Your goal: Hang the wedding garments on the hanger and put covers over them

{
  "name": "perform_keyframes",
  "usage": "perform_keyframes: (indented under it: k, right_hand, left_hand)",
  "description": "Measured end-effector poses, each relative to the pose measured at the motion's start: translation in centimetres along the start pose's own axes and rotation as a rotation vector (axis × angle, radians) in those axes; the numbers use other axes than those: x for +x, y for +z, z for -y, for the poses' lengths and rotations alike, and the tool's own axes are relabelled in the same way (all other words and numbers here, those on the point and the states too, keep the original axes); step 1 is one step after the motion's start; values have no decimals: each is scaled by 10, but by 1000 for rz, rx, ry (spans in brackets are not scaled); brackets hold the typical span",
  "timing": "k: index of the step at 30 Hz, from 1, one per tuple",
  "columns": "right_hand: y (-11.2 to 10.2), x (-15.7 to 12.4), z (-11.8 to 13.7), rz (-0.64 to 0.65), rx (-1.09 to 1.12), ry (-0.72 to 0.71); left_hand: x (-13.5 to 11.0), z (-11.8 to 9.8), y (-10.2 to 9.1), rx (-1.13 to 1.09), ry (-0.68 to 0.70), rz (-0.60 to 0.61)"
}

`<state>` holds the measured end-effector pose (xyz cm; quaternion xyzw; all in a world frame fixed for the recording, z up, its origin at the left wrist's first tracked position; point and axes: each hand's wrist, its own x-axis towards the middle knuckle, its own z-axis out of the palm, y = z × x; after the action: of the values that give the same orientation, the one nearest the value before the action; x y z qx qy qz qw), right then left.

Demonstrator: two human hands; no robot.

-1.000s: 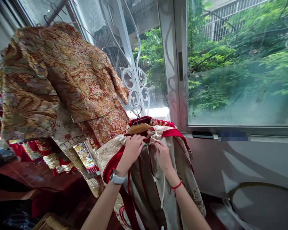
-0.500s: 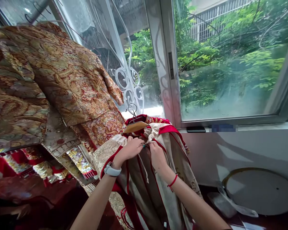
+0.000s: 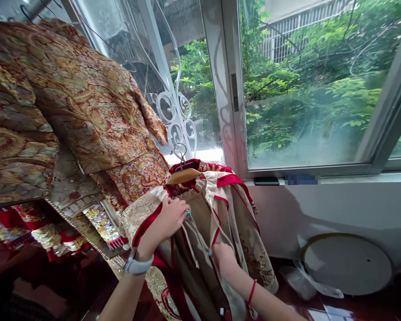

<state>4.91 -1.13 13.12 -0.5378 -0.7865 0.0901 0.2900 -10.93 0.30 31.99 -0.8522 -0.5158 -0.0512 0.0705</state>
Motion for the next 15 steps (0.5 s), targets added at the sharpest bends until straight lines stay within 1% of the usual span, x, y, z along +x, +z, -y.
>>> perform_keyframes:
  k: [1, 2, 4, 5, 6, 7, 8, 9, 11, 13, 15]
  right_hand:
    - [-13, 6, -1, -100, 23, 11]
    - [-28, 17, -1, -246, 48, 30]
    - [-57, 51, 4, -586, 93, 79]
    - [-67, 71, 7, -699, 109, 101]
    - [-74, 90, 9, -746, 129, 110]
    - [-79, 107, 9, -765, 152, 122]
    - [-83, 122, 6, -757, 173, 136]
    - [-86, 134, 0, -734, 194, 151]
    - [-97, 155, -20, -660, 233, 196]
    - [-115, 173, -47, -500, 320, 255]
    - [-135, 190, -74, -292, 445, 283]
  left_hand:
    - [-3, -3, 0, -25, -72, -65]
    - [-4, -5, 0, -47, -175, -162]
    - [1, -10, 1, -50, -433, -428]
    - [5, -10, 3, -30, -555, -558]
    - [9, -10, 5, -4, -652, -660]
    - [13, -7, 9, 23, -729, -727]
    - [15, -4, 13, 50, -781, -758]
    - [16, 1, 17, 79, -819, -767]
    - [13, 12, 23, 155, -878, -765]
    - [9, 21, 24, 230, -913, -734]
    - [7, 26, 21, 270, -938, -675]
